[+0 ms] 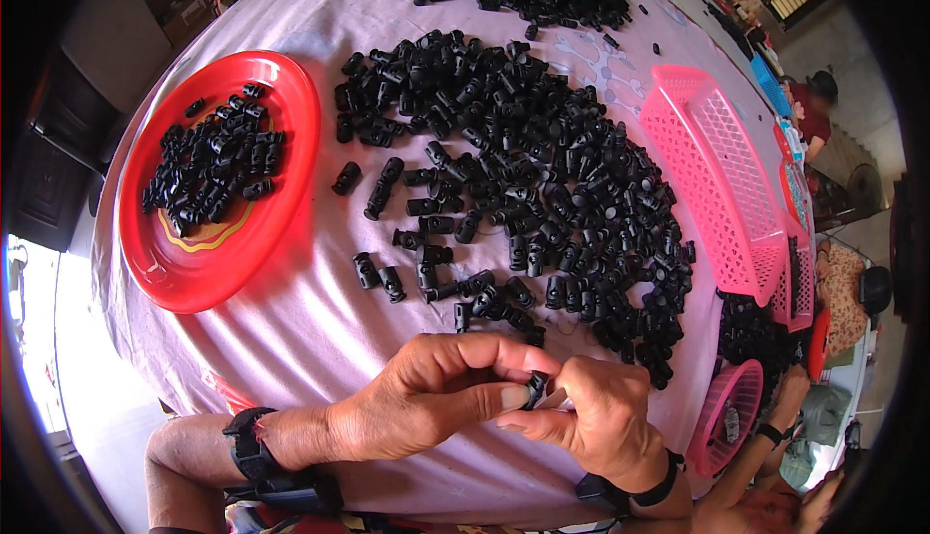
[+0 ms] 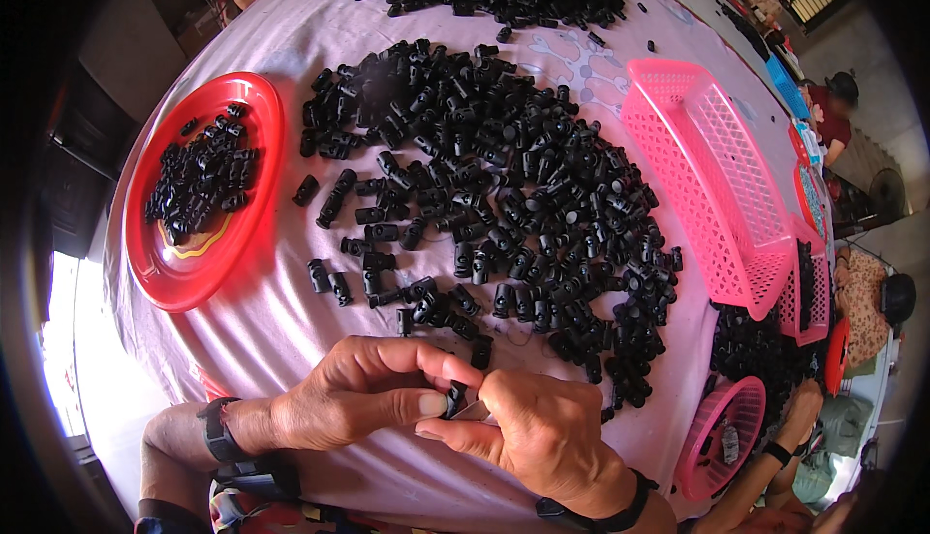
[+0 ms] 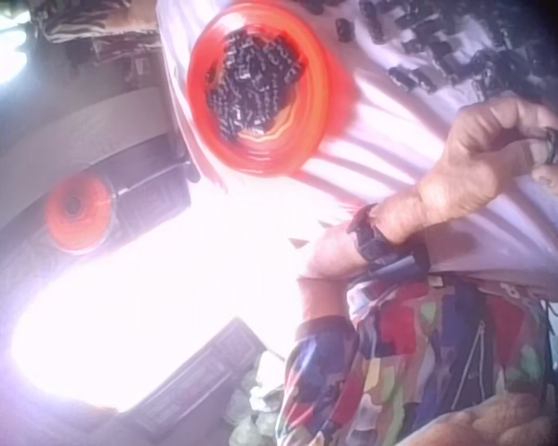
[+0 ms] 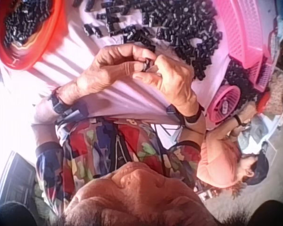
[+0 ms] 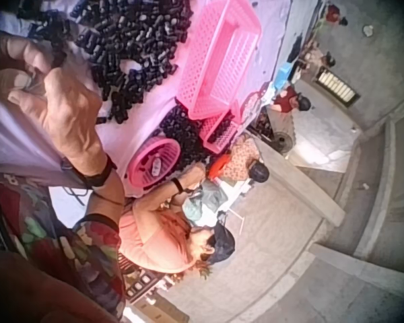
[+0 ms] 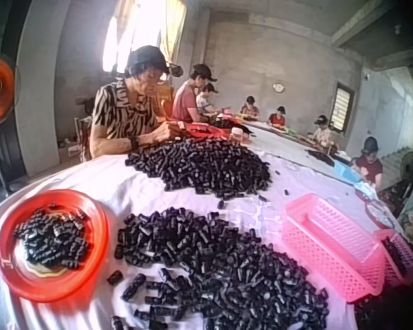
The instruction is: Manually assemble small black plastic components by hand.
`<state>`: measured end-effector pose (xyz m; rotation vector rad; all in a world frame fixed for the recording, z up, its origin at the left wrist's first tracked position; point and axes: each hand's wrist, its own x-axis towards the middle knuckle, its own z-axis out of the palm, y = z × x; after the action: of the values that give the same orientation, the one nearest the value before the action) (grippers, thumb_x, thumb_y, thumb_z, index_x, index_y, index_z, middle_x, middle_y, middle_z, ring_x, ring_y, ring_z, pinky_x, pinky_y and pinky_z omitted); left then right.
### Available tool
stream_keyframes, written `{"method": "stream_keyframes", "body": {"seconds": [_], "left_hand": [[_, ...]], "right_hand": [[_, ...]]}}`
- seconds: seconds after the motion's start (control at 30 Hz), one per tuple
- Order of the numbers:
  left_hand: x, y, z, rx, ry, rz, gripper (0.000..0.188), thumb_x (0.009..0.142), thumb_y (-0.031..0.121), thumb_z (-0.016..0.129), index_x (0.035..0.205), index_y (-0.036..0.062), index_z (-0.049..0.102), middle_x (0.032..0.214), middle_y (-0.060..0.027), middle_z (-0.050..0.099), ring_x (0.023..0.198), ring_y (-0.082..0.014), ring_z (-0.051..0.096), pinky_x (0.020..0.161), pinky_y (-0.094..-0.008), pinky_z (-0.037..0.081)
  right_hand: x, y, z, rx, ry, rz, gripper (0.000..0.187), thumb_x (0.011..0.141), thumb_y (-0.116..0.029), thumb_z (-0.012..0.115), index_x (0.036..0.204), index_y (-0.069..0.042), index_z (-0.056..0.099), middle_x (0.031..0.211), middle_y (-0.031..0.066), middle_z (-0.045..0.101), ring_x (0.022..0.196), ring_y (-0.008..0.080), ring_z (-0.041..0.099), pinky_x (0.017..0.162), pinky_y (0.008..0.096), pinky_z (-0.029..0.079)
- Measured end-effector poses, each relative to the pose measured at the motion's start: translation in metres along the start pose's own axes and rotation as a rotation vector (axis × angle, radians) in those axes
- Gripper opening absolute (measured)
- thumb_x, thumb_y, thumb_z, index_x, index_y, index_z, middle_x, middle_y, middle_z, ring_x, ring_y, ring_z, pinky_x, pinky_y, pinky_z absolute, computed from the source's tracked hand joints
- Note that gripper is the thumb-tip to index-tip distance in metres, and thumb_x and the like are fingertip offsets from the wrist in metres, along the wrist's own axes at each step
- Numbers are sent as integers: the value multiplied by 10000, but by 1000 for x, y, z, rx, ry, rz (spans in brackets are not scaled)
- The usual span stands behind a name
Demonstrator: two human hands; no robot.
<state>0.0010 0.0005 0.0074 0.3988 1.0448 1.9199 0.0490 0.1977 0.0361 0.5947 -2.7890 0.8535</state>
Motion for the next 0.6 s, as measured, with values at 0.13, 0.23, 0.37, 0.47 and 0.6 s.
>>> {"method": "stream_keyframes", "body": {"seconds": [0.13, 0.23, 0.37, 0.47, 0.6], "left_hand": [[1, 1, 3, -5, 1, 7, 311, 954, -2, 503, 1264, -1, 536, 1191, -46, 585, 1138, -105, 504, 985, -260, 397], [0, -2, 2, -40, 6, -15, 314, 955, 6, 508, 1268, 0, 532, 1188, -44, 588, 1138, -104, 504, 986, -260, 396], [1, -4, 0, -39, 8, -9, 313, 956, 9, 508, 1268, 2, 534, 1202, -42, 584, 1145, -108, 503, 996, -262, 392], [1, 0, 2, -47, 13, -12, 299, 947, 14, 522, 1243, 2, 561, 1240, -52, 578, 1165, -106, 496, 1004, -277, 379], [1, 0, 1, -22, -11, 1, 313, 955, 3, 504, 1267, 1, 533, 1218, -46, 578, 1165, -112, 495, 1013, -271, 380]], "right_hand": [[0, 3, -3, -38, 41, 1, 538, 674, -500, 796, 635, -101, 437, 527, 7, 451, 421, 153, 505, 393, 280, 419], [1, 3, -3, -100, 48, -24, 563, 675, -525, 784, 626, -107, 411, 515, 3, 422, 414, 151, 489, 389, 281, 413], [0, 3, -2, -128, 55, -33, 573, 686, -547, 766, 623, -111, 400, 508, -1, 403, 412, 151, 481, 388, 283, 410], [-1, 3, -3, -170, 41, -30, 575, 692, -555, 757, 623, -113, 396, 508, 0, 404, 412, 148, 477, 387, 282, 410], [0, 2, -3, -196, 48, -39, 574, 706, -566, 740, 629, -113, 396, 511, -3, 399, 415, 144, 476, 389, 278, 414]]}}
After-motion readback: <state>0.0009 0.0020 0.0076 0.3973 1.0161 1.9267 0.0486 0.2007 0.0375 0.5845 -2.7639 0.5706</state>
